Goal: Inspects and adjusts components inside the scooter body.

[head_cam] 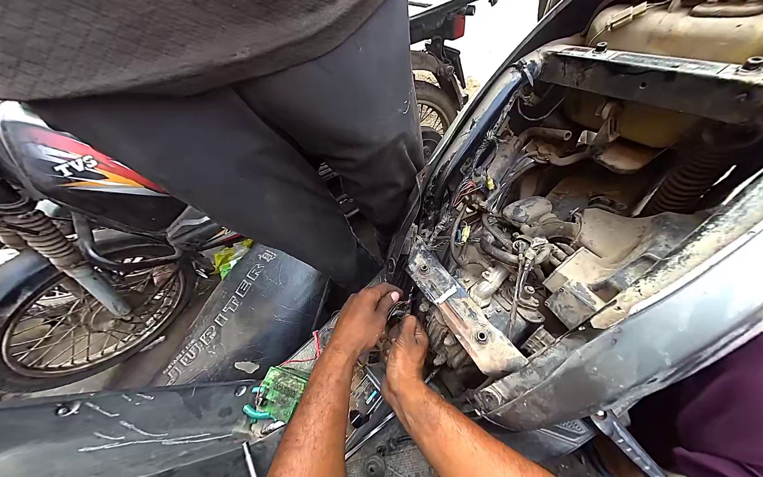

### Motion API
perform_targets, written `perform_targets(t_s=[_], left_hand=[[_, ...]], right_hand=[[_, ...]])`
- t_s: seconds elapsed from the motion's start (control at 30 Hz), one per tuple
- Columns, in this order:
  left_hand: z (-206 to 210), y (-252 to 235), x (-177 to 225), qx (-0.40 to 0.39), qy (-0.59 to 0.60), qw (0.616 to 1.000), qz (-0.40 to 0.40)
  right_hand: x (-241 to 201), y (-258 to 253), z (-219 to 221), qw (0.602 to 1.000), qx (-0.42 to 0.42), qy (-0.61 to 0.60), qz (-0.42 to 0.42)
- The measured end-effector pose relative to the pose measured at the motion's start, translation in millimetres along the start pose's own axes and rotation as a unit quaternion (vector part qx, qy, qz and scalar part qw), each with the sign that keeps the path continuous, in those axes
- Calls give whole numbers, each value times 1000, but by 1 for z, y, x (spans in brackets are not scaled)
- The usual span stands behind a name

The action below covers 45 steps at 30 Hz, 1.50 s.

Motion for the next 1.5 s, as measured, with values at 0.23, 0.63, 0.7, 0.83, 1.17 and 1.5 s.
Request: perform_targets(t_s=[0.23, 0.63, 0.7, 0.83, 1.17, 1.5], left_hand=[[3, -7, -9, -37, 96, 993, -61], [-2, -9, -18, 32, -49, 994, 89], [-3, -11, -24, 24, -28, 994, 99], [-2, -12, -31, 22, -12, 994, 104], [-1, -10, -32, 45, -20, 994, 97], [4, -3, -18, 61, -62, 985, 148]], right_hand=[[-5, 10, 9, 981, -16, -152, 123], [0, -20, -1, 968, 5, 242, -63], [-5, -17, 2, 951, 34, 295, -83], [-12, -19, 5, 943, 13, 327, -61], [-15, -30, 8, 958, -59, 279, -41], [-3, -4, 5, 981, 38, 103, -159]])
Point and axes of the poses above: each hand's wrist, its own y-axis away from the middle knuckle, its own z-axis out of the palm, x = y × z, the point moved 5 cm from there along -y, towards the middle knuckle, and after that the axes turned 1 degree about -x, right-handed, at the moved point
